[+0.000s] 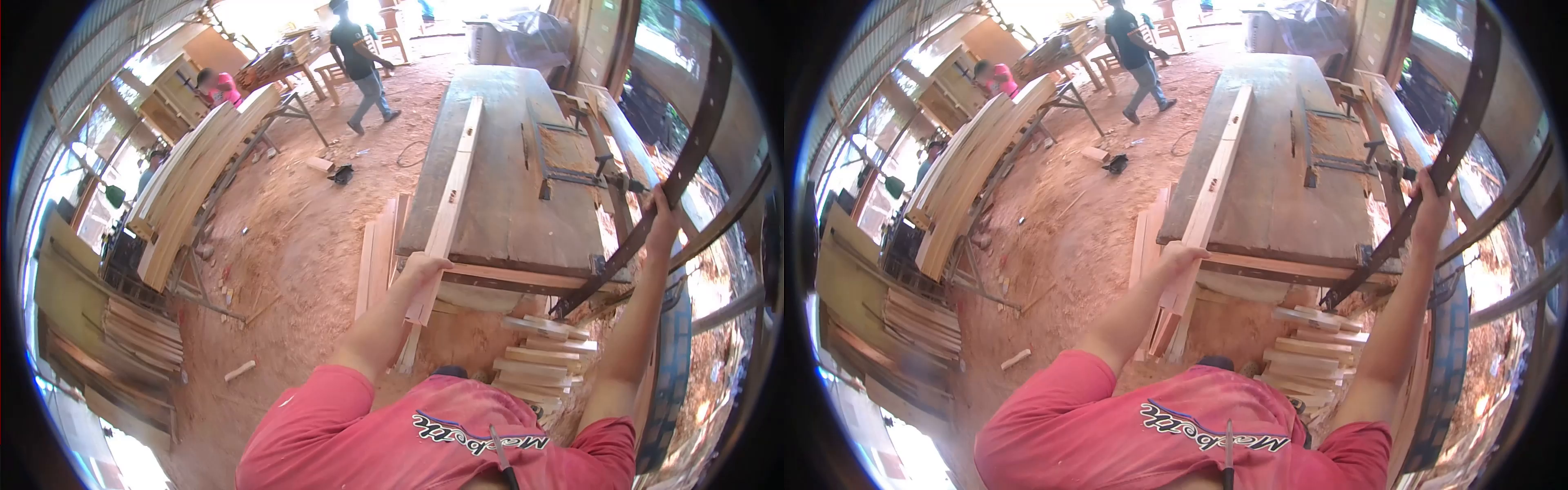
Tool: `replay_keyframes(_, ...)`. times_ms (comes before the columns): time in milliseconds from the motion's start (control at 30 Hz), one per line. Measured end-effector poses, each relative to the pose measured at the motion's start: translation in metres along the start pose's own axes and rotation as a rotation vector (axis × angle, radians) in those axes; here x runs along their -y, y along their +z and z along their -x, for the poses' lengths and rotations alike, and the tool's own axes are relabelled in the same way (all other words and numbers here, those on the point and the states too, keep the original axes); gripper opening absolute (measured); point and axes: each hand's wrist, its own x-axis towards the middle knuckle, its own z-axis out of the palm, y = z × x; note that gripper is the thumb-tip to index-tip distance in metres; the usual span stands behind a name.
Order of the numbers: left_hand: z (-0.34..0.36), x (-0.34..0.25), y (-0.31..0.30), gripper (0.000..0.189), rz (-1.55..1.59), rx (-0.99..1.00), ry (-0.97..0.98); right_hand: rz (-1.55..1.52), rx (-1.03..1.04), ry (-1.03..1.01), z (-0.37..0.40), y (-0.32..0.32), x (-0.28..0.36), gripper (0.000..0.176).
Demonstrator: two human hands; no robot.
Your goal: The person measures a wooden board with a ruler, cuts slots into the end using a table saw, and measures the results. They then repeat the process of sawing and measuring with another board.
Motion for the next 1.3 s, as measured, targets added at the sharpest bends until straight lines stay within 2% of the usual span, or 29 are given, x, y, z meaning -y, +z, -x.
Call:
replay_keyframes(100, -0.007, 0.006, 0.003, 0.061, 0.033, -0.013, 0.02, 0.058, -0.037, -0.003, 0.004, 0.005, 0.004, 0.015)
replay_keyframes(167, -0.003, 0.003, 0.004, 0.057, 0.041, -0.043, -0.017, 0.057, 0.032, -0.039, -0.001, -0.002, -0.006, 0.016)
replay_keyframes(200, -0.016, 0.01, 0.005, 0.057, 0.012, 0.0, -0.042, 0.047, -0.007, 0.079, 0.01, 0.008, 0.012, 0.018)
replay_keyframes(233, 0.026, -0.02, 0.002, 0.054, 0.141, 0.07, -0.103, 0.133, 0.043, 0.097, 0.008, -0.002, 0.002, 0.017)
replay_keyframes(267, -0.013, 0.011, 0.003, 0.051, 0.052, 0.039, -0.016, 0.122, 0.097, 0.095, 0.009, -0.009, -0.002, 0.023)
replay_keyframes(300, -0.007, 0.003, 0.001, 0.051, 0.055, 0.079, -0.022, 0.368, 0.177, 0.024, 0.01, -0.03, -0.019, 0.033)
replay_keyframes(333, -0.001, -0.004, -0.001, 0.051, 0.054, 0.116, -0.034, 0.326, 0.209, -0.108, 0.034, -0.038, 0.002, 0.04)
replay_keyframes(367, -0.018, 0.014, -0.003, 0.051, 0.144, 0.2, -0.02, 0.316, 0.215, -0.107, 0.041, -0.066, -0.006, 0.045)
replay_keyframes(400, -0.037, 0.031, -0.001, 0.051, 0.244, 0.276, -0.019, 0.081, 0.108, -0.058, 0.056, -0.094, -0.007, 0.038)
replay_keyframes(433, -0.034, 0.027, 0.002, 0.051, 0.186, 0.32, -0.023, -0.165, 0.008, -0.025, 0.072, -0.118, -0.011, 0.033)
replay_keyframes(467, -0.026, 0.02, 0.001, 0.049, 0.153, 0.215, -0.016, -0.153, -0.046, -0.011, 0.086, -0.148, -0.023, 0.033)
replay_keyframes(500, -0.019, 0.015, -0.001, 0.046, 0.127, 0.1, -0.008, -0.313, -0.215, 0.026, 0.103, -0.185, -0.045, 0.023)
replay_keyframes(533, -0.017, 0.015, -0.004, 0.046, 0.089, 0.115, -0.013, -0.477, -0.383, 0.057, 0.122, -0.215, -0.068, 0.016)
replay_keyframes(567, -0.016, 0.014, -0.004, 0.046, 0.097, 0.093, -0.031, -0.475, -0.42, 0.065, 0.141, -0.238, -0.09, 0.016)
replay_keyframes(633, -0.02, 0.015, -0.007, 0.045, 0.082, 0.086, -0.051, -0.236, -0.7, 0.462, 0.176, -0.273, -0.134, 0.018)
replay_keyframes(700, -0.025, 0.024, -0.013, 0.047, 0.12, 0.077, -0.067, -0.114, -0.97, 0.771, 0.21, -0.285, -0.184, 0.024)
replay_keyframes(800, -0.017, 0.023, -0.017, 0.045, 0.113, 0.049, -0.071, -0.199, -1.134, 0.93, 0.257, -0.298, -0.254, 0.018)
replay_keyframes(900, -0.021, 0.03, -0.032, 0.035, 0.123, 0.077, -0.186, -0.123, -1.147, 1.051, 0.287, -0.306, -0.315, 0.014)
replay_keyframes(933, -0.015, 0.025, -0.032, 0.032, 0.14, 0.079, -0.246, -0.09, -1.078, 1.049, 0.294, -0.305, -0.326, 0.017)
replay_keyframes(967, -0.003, 0.011, -0.027, 0.032, 0.161, 0.079, -0.291, -0.078, -1.099, 1.077, 0.302, -0.304, -0.339, 0.017)
replay_keyframes(1033, 0.006, 0.0, -0.015, 0.033, 0.169, 0.087, -0.355, 0.036, -1.019, 0.999, 0.303, -0.312, -0.367, 0.028)
replay_keyframes(1100, 0.008, 0.002, -0.022, 0.038, 0.059, -0.008, -0.261, 0.154, -0.963, 0.949, 0.297, -0.32, -0.386, 0.04)
replay_keyframes(1200, 0.016, -0.004, -0.012, 0.041, -0.063, -0.116, -0.241, 0.156, -0.951, 0.911, 0.284, -0.329, -0.404, 0.044)
replay_keyframes(1300, 0.012, -0.004, -0.016, 0.04, 0.026, -0.052, -0.317, 0.196, -0.939, 0.867, 0.276, -0.326, -0.409, 0.038)
